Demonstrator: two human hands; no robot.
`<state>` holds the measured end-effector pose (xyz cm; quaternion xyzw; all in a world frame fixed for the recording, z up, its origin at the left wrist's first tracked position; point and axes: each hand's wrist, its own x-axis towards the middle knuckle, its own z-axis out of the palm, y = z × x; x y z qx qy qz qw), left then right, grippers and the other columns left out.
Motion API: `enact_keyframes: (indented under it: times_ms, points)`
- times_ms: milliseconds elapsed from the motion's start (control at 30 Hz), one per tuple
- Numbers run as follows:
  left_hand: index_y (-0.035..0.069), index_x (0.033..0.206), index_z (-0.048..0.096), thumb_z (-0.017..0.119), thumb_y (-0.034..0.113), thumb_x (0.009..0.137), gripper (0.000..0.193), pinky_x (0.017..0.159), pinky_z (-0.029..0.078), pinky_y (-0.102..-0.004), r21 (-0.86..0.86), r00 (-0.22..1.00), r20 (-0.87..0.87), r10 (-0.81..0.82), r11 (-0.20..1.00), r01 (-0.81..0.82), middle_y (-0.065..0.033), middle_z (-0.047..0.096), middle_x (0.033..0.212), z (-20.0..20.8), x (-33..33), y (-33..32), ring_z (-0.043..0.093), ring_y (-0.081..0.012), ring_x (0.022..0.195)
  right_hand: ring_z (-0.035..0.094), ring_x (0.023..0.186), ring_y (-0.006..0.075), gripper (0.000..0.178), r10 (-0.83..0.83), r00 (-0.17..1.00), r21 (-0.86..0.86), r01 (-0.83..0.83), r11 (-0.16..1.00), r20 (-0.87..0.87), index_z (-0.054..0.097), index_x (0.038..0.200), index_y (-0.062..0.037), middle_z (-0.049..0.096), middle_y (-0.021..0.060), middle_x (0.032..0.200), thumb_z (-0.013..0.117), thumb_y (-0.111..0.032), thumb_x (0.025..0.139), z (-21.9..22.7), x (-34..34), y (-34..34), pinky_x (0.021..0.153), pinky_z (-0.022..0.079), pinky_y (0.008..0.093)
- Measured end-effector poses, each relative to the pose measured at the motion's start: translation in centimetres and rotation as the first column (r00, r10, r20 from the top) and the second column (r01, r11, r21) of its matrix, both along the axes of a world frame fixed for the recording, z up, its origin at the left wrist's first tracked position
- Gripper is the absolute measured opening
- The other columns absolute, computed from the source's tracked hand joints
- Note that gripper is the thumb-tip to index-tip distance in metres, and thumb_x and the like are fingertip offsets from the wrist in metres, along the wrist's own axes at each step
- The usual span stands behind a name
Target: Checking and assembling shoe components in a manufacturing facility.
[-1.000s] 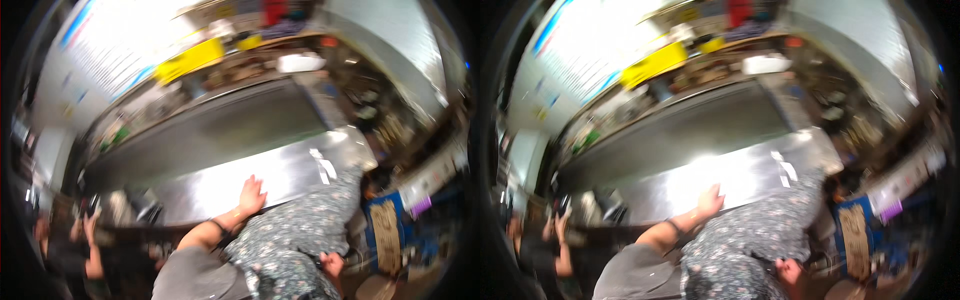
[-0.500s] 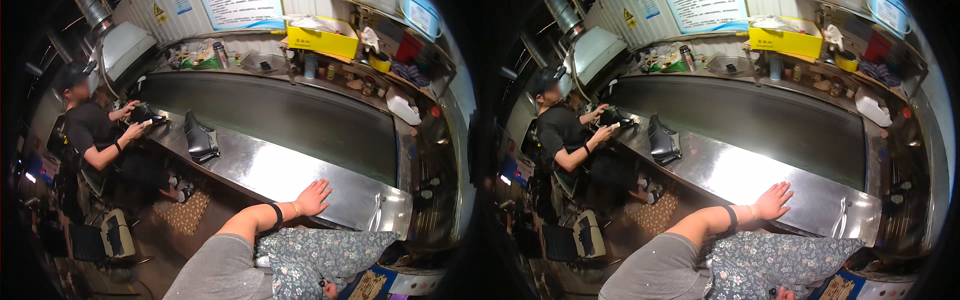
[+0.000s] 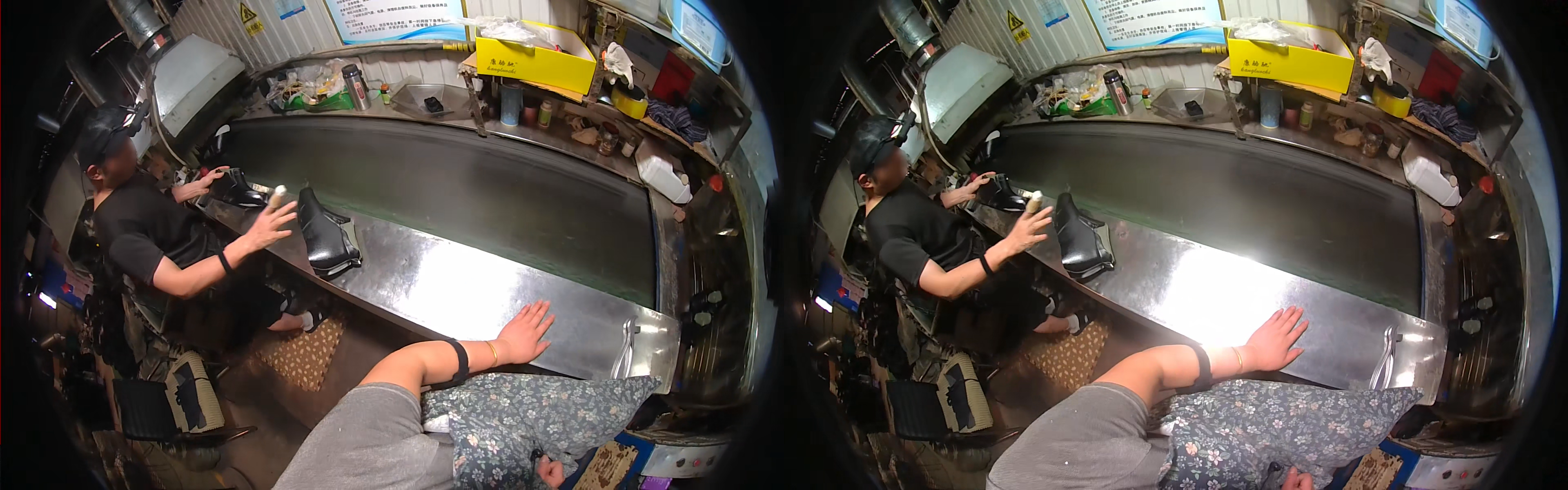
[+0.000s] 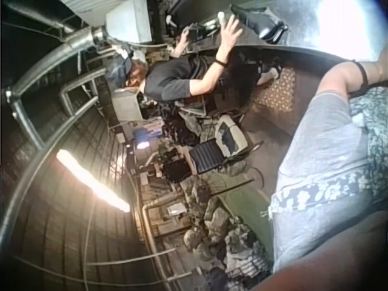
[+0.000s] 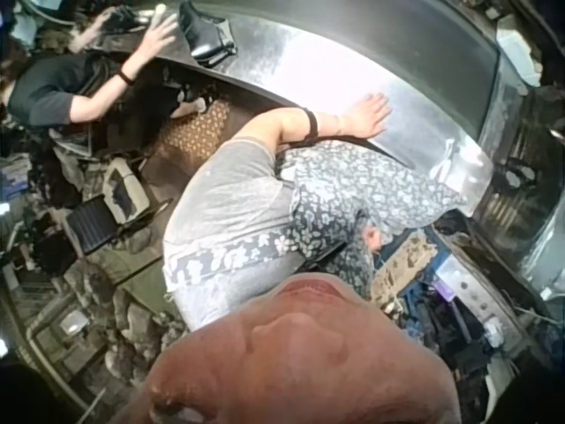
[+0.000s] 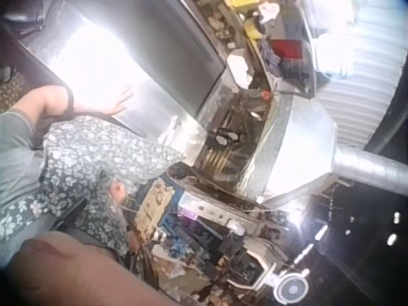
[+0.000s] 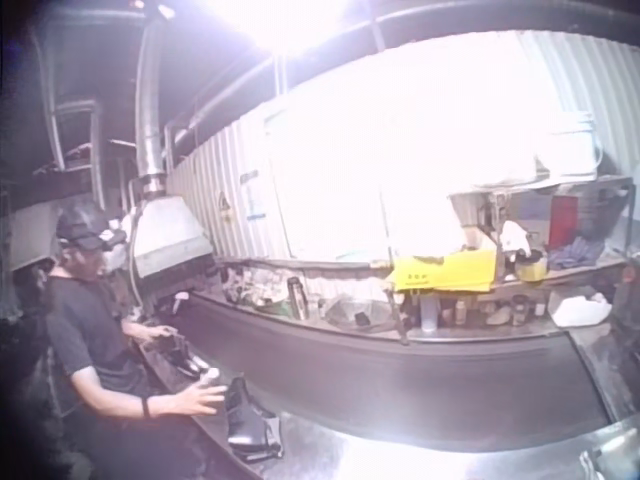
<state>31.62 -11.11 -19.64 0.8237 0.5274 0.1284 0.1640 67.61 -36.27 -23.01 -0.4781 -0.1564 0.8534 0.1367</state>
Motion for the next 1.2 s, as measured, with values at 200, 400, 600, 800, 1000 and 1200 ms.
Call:
enact_keyframes:
  times_ms: [200, 400, 600, 800, 1000, 1200]
  points:
    - [0.000, 0.131, 0.053, 0.066, 0.017, 0.086, 0.050, 0.114, 0.032, -0.0466, -0.034, 0.848, 0.521, 0.101, 0.995, -0.098, -0.0271, 0.041, 0.145, -0.1, -5.5, -1.5, 0.037, -0.0427, 0.137, 0.032, 0.052, 0.0176, 0.028, 0.005, 0.999, 0.094, -0.009, 0.996, 0.037, 0.040, 0.065, -0.0124, 0.032, 0.0037, 0.059, 0.050, -0.017, 0.090, -4.9, 5.4, -1.0, 0.049, 0.033, 0.0353]
    - [-0.002, 0.124, 0.056, 0.067, 0.009, 0.080, 0.047, 0.112, 0.033, -0.0469, 0.400, 0.770, 0.312, 0.557, 0.658, -0.638, -0.0231, 0.051, 0.138, 4.8, -23.2, -5.3, 0.045, -0.0416, 0.131, 0.031, 0.051, 0.0161, 0.029, 0.061, 0.997, 0.194, -0.067, 0.979, 0.036, 0.039, 0.066, -0.0123, 0.031, 0.0034, 0.058, 0.052, -0.018, 0.091, -8.3, 7.6, -0.7, 0.048, 0.032, 0.0362]
    - [-0.007, 0.143, 0.038, 0.063, 0.035, 0.089, 0.073, 0.118, 0.021, -0.0476, 0.320, 0.497, 0.281, 0.821, 0.408, -0.855, -0.0278, 0.032, 0.152, 4.6, -27.0, -7.7, 0.026, -0.0411, 0.144, 0.030, 0.050, 0.0147, 0.031, 0.141, 0.990, 0.302, -0.141, 0.943, 0.022, 0.039, 0.066, -0.0123, 0.030, 0.0031, 0.057, 0.054, -0.019, 0.093, -10.5, 8.4, -0.2, 0.048, 0.030, 0.0372]
    - [-0.006, 0.145, 0.035, 0.063, 0.044, 0.086, 0.082, 0.117, 0.023, -0.0482, 0.217, 0.095, 0.100, 0.990, 0.072, -0.974, -0.0289, 0.025, 0.155, 8.3, -27.1, -6.7, 0.026, -0.0404, 0.144, 0.028, 0.049, 0.0132, 0.033, 0.153, 0.987, 0.433, -0.158, 0.888, 0.048, 0.038, 0.067, -0.0122, 0.028, 0.0028, 0.056, 0.056, -0.019, 0.094, -11.1, 9.2, -0.8, 0.047, 0.029, 0.0381]
    - [-0.005, 0.128, 0.055, 0.065, 0.048, 0.085, 0.069, 0.099, 0.047, -0.0434, -0.161, 0.145, 0.037, 0.989, 0.149, -0.976, -0.0242, 0.064, 0.122, 9.6, -28.1, -7.9, 0.061, -0.0402, 0.114, 0.027, 0.048, 0.0118, 0.036, 0.193, 0.980, 0.560, -0.187, 0.807, 0.048, 0.038, 0.068, -0.0121, 0.027, 0.0025, 0.055, 0.058, -0.020, 0.096, -12.1, 7.8, 0.1, 0.047, 0.028, 0.0391]
    - [0.006, 0.124, 0.062, 0.073, 0.021, 0.081, 0.047, 0.104, 0.042, -0.0429, 0.425, 0.943, 0.152, 0.297, 0.842, -0.334, -0.0127, 0.064, 0.125, 12.2, -18.5, -6.9, 0.059, -0.0308, 0.117, 0.026, 0.047, 0.0103, 0.038, 0.228, 0.970, 0.619, -0.231, 0.751, 0.085, 0.037, 0.069, -0.0121, 0.026, 0.0022, 0.055, 0.060, -0.020, 0.097, -12.3, 8.8, -3.3, 0.046, 0.027, 0.0401]
